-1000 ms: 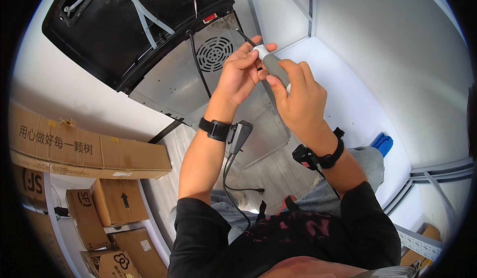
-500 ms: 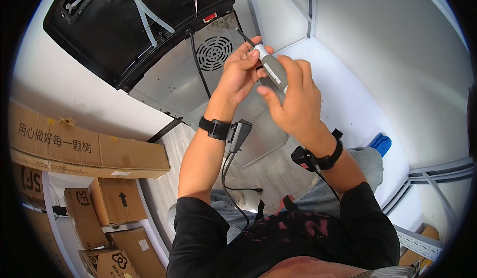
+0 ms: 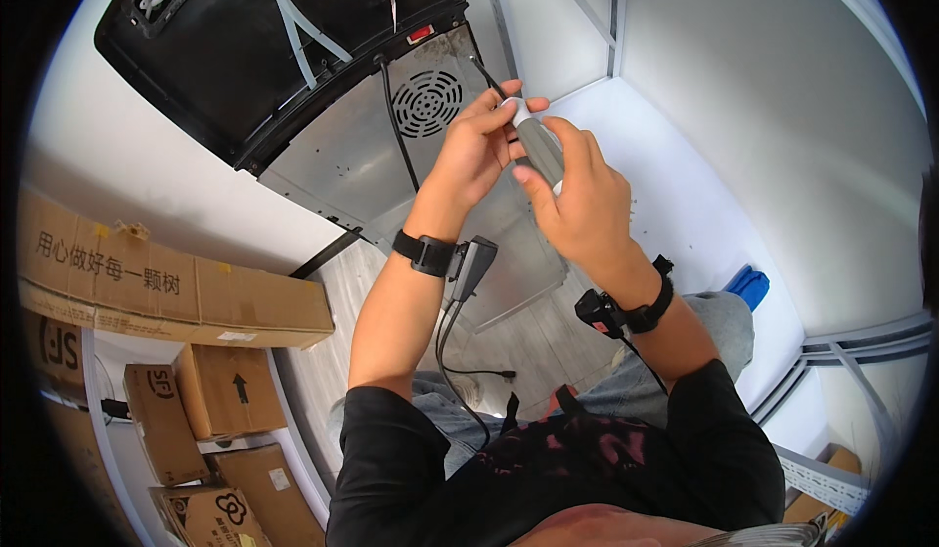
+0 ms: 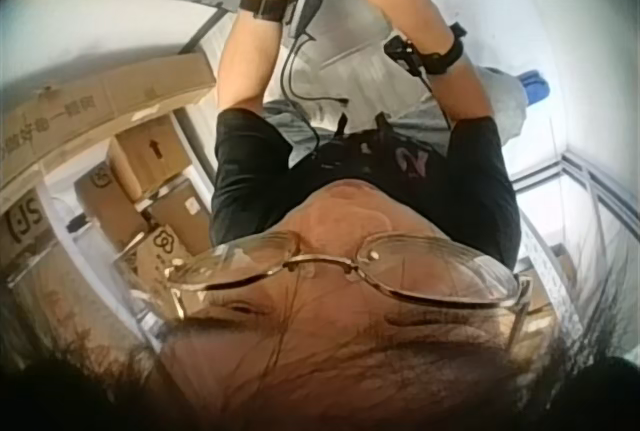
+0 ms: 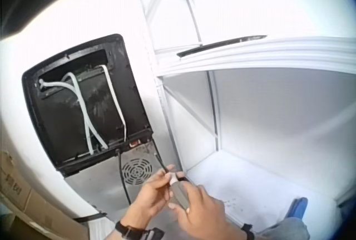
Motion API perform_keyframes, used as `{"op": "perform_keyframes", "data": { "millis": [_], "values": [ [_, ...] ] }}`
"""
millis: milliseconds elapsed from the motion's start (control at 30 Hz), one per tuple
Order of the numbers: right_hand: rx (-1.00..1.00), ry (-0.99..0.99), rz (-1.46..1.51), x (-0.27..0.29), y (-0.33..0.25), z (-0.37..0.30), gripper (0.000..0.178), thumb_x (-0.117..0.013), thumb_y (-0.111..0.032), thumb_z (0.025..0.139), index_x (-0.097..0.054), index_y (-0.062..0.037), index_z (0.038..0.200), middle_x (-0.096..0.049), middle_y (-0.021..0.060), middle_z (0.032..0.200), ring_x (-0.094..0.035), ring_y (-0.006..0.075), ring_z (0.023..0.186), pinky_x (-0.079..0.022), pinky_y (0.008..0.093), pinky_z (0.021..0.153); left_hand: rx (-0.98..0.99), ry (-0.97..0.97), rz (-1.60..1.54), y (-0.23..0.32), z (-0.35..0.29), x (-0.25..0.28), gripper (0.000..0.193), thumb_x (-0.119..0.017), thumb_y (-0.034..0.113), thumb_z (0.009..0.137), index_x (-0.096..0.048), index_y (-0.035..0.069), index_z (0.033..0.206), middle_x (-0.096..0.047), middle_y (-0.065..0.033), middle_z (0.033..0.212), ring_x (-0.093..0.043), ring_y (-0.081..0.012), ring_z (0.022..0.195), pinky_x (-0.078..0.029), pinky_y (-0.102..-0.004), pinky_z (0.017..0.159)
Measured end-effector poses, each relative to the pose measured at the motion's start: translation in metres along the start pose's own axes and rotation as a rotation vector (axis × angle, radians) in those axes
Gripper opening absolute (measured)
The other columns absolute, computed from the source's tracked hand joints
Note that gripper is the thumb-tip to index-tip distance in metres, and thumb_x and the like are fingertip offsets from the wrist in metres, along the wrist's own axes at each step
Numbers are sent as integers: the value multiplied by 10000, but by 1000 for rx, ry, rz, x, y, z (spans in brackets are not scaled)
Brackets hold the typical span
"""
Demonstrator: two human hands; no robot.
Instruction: The person wipes the interior of an electronic device with a blue cloth, then installs a metal backplate and secures it with screws using a screwdriver. The person also attaches an antenna to the device.
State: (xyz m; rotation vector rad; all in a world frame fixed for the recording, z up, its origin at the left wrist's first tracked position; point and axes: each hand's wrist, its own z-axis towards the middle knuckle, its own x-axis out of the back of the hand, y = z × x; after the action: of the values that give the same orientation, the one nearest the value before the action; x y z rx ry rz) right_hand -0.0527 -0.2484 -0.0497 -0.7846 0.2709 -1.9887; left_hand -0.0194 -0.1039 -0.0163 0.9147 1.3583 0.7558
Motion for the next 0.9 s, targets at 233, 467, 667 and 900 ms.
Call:
{"op": "perform_keyframes", "data": {
  "millis": [233,467,667,900],
  "values": [
    [-44,-55,48,1,-11,2,463,-733,-230,789,-529,-44,1160,-655,122,870,-649,286,621,-486,349,497,-27,34,32,-5,3,13,370,-611,264,938,-510,37,1212,-621,-39,912,-567,-79,672,-484,-208,554],
    [-57,41,75,16,-14,9,312,-690,-192,785,-584,-54,1044,-670,114,787,-653,282,615,-489,358,516,89,-79,89,-2,-2,10,327,-599,290,949,-530,46,1156,-604,-31,870,-593,-117,677,-498,-231,548],
    [-415,-294,89,29,26,14,371,-680,-160,760,-552,-60,1094,-663,127,790,-645,309,650,-496,391,602,15,-106,64,-39,28,16,259,-578,209,965,-482,10,1099,-620,-97,879,-658,-171,703,-586,-291,604],
    [-689,-258,153,30,124,-7,360,-731,-189,782,-596,-52,1086,-642,91,772,-629,186,662,-481,313,610,147,-133,-5,-119,81,-5,287,-575,220,969,-506,19,1162,-621,-91,946,-654,-174,784,-570,-288,685]
  ]
}}
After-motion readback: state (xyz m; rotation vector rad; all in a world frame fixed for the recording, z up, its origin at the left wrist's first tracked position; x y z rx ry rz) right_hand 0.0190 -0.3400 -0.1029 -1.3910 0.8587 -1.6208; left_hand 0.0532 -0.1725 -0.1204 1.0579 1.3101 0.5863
